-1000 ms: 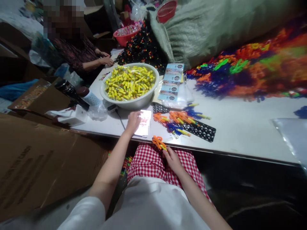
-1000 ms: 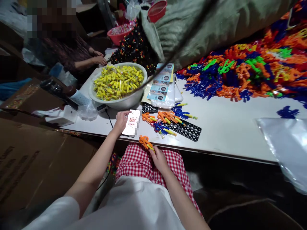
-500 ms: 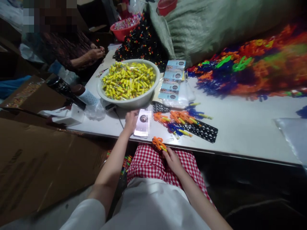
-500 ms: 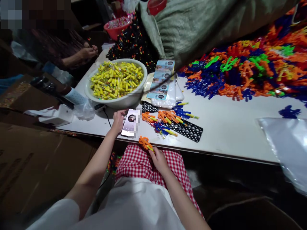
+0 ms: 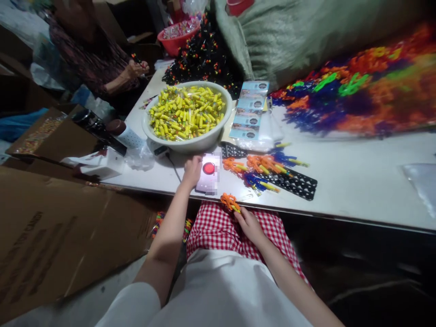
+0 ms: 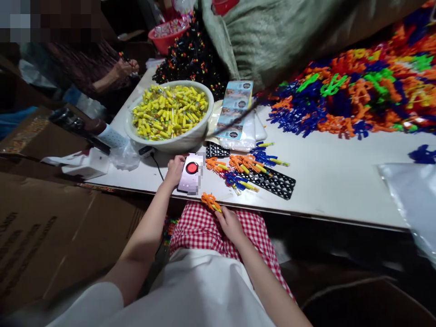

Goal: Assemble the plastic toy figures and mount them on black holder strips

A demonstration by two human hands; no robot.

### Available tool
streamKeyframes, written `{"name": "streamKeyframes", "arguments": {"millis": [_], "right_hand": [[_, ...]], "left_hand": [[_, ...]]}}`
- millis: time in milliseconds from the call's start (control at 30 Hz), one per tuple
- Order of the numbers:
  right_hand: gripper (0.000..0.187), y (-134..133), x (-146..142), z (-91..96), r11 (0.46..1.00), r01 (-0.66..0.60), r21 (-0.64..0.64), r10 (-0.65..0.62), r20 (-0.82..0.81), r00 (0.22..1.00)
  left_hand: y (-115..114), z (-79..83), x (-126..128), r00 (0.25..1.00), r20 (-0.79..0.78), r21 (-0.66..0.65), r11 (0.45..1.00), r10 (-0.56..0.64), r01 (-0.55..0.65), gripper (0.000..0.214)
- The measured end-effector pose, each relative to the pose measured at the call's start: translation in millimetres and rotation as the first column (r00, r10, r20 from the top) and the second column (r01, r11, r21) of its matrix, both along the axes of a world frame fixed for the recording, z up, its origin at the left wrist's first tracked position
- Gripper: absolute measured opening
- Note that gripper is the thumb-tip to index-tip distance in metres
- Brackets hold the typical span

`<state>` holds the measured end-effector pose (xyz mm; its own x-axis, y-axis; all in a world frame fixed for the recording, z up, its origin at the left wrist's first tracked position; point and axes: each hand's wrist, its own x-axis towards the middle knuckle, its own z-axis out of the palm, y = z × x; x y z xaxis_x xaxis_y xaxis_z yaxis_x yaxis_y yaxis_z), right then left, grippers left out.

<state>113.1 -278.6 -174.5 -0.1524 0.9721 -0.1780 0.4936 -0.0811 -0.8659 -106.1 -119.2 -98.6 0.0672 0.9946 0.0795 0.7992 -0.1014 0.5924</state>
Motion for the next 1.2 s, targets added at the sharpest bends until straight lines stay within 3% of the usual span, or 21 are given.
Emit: {"name": "streamKeyframes", "arguments": {"millis": [333,767,900,1033,1200], "right_hand": [[0.036,-4.6,-1.8,1.0,0.998,-0.037,0.059,0.025,0.196,0.98],[0.034,-3.4,-5.3,11.8,0.991,-0.12,0.066,0.097,0.288,0.953],[0.033,-4.0,-5.5,9.4,0.989,-0.139,0.06,0.111,0.33,0.938],[0.034,-4.6,-5.8,8.7,0.986,-0.153,0.065,0.12,0.357,0.926],[0.035,-3.9,-5.9,10.4,0.986,-0.156,0.065,0.122,0.362,0.924]], "left_hand": [[-0.6,-11.3,-8.7,0.972,0.219,0.063,0.993,0.088,-0.104,0.024],[-3.6,-2.6,-3.9,0.909,0.416,0.064,0.997,0.015,-0.046,0.027],[-4.7,0.4,-4.8,0.875,0.484,0.001,1.0,0.024,-0.028,0.021],[-1.5,-0.1,-7.2,0.807,0.585,-0.114,0.993,0.08,-0.017,0.039],[3.4,-3.4,-7.5,0.746,0.656,-0.164,0.987,0.113,-0.006,0.044]]}}
